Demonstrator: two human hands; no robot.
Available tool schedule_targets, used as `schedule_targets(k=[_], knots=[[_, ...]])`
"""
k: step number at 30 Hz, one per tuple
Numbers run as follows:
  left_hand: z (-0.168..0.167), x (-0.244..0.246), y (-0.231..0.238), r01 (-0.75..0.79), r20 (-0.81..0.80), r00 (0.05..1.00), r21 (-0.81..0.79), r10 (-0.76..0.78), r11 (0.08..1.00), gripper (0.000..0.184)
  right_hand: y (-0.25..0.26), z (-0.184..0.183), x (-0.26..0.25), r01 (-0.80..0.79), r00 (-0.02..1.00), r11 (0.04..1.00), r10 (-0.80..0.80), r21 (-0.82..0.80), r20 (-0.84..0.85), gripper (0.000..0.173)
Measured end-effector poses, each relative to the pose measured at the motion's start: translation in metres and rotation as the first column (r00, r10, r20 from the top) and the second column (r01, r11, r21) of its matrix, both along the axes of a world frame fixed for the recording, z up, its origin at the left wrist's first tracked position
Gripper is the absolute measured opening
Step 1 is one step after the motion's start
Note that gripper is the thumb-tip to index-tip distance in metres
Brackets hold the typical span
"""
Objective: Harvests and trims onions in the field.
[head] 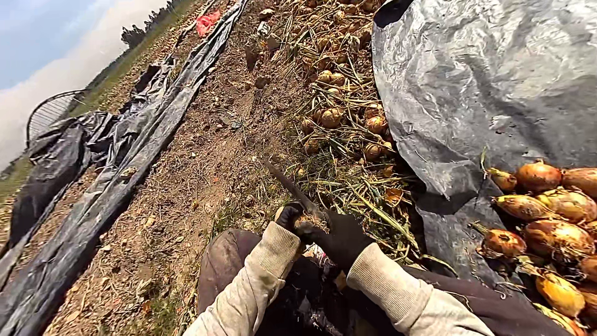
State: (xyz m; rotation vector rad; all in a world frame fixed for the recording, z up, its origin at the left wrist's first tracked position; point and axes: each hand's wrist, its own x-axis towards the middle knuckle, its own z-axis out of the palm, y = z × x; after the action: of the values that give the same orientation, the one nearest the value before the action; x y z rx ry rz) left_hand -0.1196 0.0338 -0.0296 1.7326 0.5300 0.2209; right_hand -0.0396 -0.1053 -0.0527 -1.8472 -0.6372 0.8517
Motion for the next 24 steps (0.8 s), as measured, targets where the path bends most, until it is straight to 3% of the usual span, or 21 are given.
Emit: schedule_targets(k=[2,3,4,5,6,7,8,10,11,12,13,15,16,17,18,20,21,22,24], knots=[[-0.004,0.001,-0.001,-0.069,0.067,0.995,-0.064,0.073,0.996,0.016,0.002,-0.001,-0.001,-0.026,1.000,1.000,0.026,-0.007,-0.010,0.065],[-0.002,0.002,-0.002,-0.112,0.062,0.992,0.025,0.110,0.993,0.014,0.001,0.002,-0.002,-0.040,0.999,0.999,0.040,0.003,-0.014,0.065],[0.009,0.004,-0.007,-0.162,-0.023,0.985,0.168,0.169,0.972,0.009,-0.001,0.007,-0.007,-0.066,0.998,0.997,0.066,0.043,0.006,0.065],[0.033,0.013,-0.014,-0.187,-0.252,0.933,0.267,0.256,0.945,0.017,-0.005,0.017,-0.016,-0.122,0.992,0.985,0.117,0.119,0.055,0.064],[0.053,0.033,-0.017,-0.220,-0.473,0.818,0.269,0.327,0.938,0.033,-0.011,0.031,-0.030,-0.207,0.976,0.947,0.182,0.244,0.119,0.063],[0.025,0.043,-0.004,-0.303,-0.282,0.873,0.323,0.397,0.897,0.042,-0.016,0.043,-0.044,-0.309,0.949,0.869,0.258,0.387,0.179,0.058],[0.006,0.063,0.007,-0.377,-0.156,0.895,0.237,0.418,0.895,0.048,-0.020,0.051,-0.055,-0.405,0.914,0.771,0.345,0.491,0.213,0.053],[0.007,0.102,0.015,-0.319,-0.161,0.936,-0.019,0.312,0.947,0.049,-0.026,0.056,-0.064,-0.463,0.867,0.666,0.477,0.585,0.143,0.044],[0.017,0.118,0.009,-0.195,-0.120,0.976,-0.136,0.180,0.971,0.046,-0.028,0.051,-0.065,-0.388,0.890,0.662,0.450,0.642,0.073,0.040],[0.027,0.134,0.004,-0.030,-0.076,0.997,-0.166,0.018,0.986,0.049,-0.032,0.049,-0.062,-0.277,0.917,0.683,0.398,0.676,-0.027,0.036],[0.034,0.149,0.005,0.086,-0.060,0.994,-0.097,-0.092,0.992,0.052,-0.036,0.048,-0.056,-0.123,0.934,0.720,0.317,0.683,-0.166,0.036],[0.032,0.176,0.029,0.112,-0.184,0.981,0.263,-0.065,0.958,0.055,-0.039,0.041,-0.034,0.225,0.894,0.763,0.086,0.606,-0.440,0.035],[0.022,0.187,0.050,0.151,-0.334,0.942,0.507,0.032,0.849,0.059,-0.039,0.033,-0.015,0.347,0.861,0.766,-0.032,0.542,-0.507,0.033],[0.006,0.192,0.073,0.268,-0.501,0.849,0.681,0.166,0.681,0.064,-0.041,0.022,0.004,0.440,0.833,0.774,-0.163,0.455,-0.528,0.032],[-0.011,0.191,0.091,0.422,-0.629,0.721,0.732,0.292,0.535,0.059,-0.044,0.011,0.022,0.504,0.815,0.793,-0.305,0.342,-0.493,0.033],[-0.029,0.186,0.116,0.642,-0.775,0.490,0.631,0.400,0.435,0.040,-0.050,-0.012,0.058,0.514,0.838,0.857,-0.496,0.026,-0.226,0.058],[-0.030,0.185,0.123,0.690,-0.802,0.455,0.592,0.387,0.416,0.034,-0.051,-0.017,0.070,0.489,0.858,0.863,-0.502,-0.128,-0.110,0.072],[-0.024,0.182,0.125,0.701,-0.809,0.480,0.586,0.339,0.407,0.031,-0.048,-0.019,0.078,0.462,0.873,0.854,-0.486,-0.239,-0.048,0.085],[0.002,0.175,0.119,0.765,-0.832,0.534,0.552,0.153,0.333,0.028,-0.037,-0.017,0.081,0.417,0.900,0.843,-0.436,-0.340,0.022,0.097]])
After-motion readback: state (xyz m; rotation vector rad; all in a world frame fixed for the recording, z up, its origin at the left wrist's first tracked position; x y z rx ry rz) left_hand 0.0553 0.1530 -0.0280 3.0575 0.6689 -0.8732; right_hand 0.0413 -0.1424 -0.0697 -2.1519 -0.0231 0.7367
